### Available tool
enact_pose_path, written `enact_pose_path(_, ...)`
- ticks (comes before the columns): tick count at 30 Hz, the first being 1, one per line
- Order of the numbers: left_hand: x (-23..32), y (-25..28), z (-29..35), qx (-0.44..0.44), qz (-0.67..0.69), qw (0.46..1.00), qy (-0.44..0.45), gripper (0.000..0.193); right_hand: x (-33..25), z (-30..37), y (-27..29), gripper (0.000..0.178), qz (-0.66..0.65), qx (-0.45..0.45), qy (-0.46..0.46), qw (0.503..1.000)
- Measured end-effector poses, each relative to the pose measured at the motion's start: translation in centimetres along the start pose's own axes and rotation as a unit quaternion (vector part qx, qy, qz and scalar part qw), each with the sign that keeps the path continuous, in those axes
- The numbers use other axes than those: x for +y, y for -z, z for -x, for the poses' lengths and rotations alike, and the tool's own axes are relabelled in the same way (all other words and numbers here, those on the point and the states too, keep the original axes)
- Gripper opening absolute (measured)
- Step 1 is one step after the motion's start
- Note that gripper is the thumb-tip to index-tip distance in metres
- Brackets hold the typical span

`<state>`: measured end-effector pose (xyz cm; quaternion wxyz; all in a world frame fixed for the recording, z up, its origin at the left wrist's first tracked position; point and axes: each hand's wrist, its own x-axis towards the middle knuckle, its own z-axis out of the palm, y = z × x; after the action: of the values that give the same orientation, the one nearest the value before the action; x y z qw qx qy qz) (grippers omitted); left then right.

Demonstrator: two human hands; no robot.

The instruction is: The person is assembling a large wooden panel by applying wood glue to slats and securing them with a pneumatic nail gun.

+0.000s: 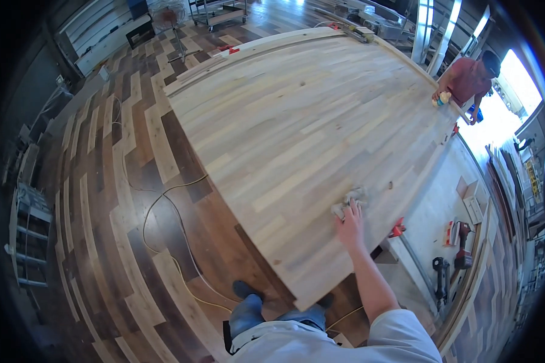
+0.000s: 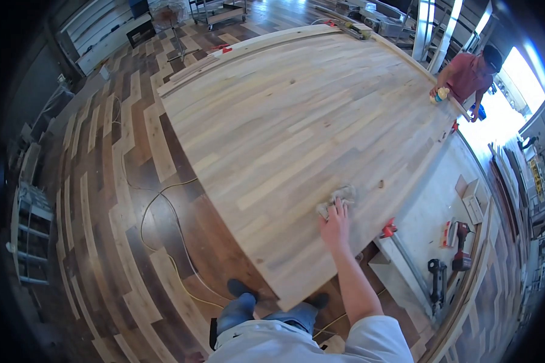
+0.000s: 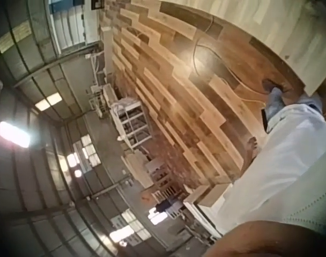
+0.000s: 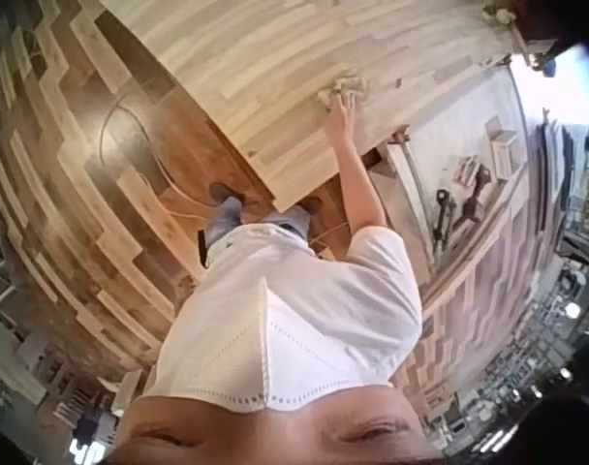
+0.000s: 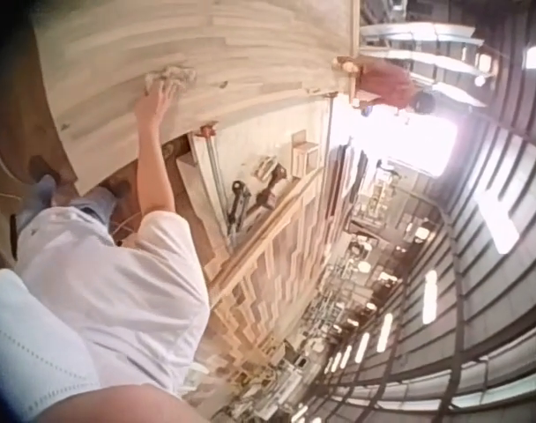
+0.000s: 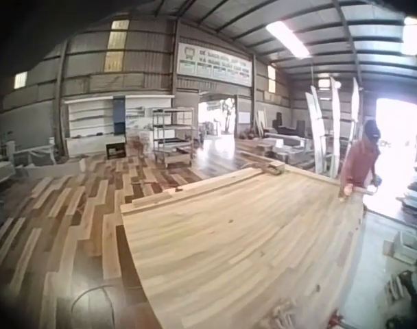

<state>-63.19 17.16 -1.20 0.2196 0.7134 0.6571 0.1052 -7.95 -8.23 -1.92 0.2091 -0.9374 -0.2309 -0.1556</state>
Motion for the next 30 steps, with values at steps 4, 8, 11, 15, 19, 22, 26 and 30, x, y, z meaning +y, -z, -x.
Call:
enact_pose_path(4,-5.4,2.0,-11.2,0.141,-0.093,0.970,-0.174,0.032,-10.0,-1.0,-3.1,0.024,-0.128,-0.055,-0.134,0.981)
enact_pose_path(8,-5.5,2.4,-23.7,-0.264,-0.005,0.961,-0.076,0.030,-15.1,-1.2,-4.2,0.022,-0.120,-0.125,0.053,0.983)
enact_pose_path(11,3.2,-0.1,-30.6,-0.252,0.051,0.957,-0.134,0.030,-11.5,-2.0,-6.1,0.021,-0.328,0.005,-0.228,0.917)
enact_pose_path(15,10.7,-2.2,-34.9,-0.267,0.104,0.943,-0.169,0.031,-13.1,-6.8,-4.4,0.023,-0.073,-0.051,-0.225,0.970)
enact_pose_path(19,14.5,-4.2,-36.7,-0.348,0.036,0.911,-0.220,0.033,-15.9,-12.6,-9.2,0.023,-0.104,-0.038,-0.223,0.969)
enact_pose_path(22,10.6,-6.2,-40.1,-0.360,0.011,0.918,-0.164,0.034,-20.4,-18.4,-14.0,0.024,-0.133,-0.007,-0.144,0.980)
enact_pose_path(26,4.0,-8.2,-44.9,-0.461,0.020,0.886,0.046,0.024,-24.4,-27.2,-19.2,0.028,-0.167,-0.012,-0.069,0.983)
enact_pose_path(30,-4.0,-8.4,-51.2,-0.472,0.054,0.861,-0.179,0.017,-29.5,-39.1,-28.0,0.026,-0.152,-0.052,-0.060,0.985)
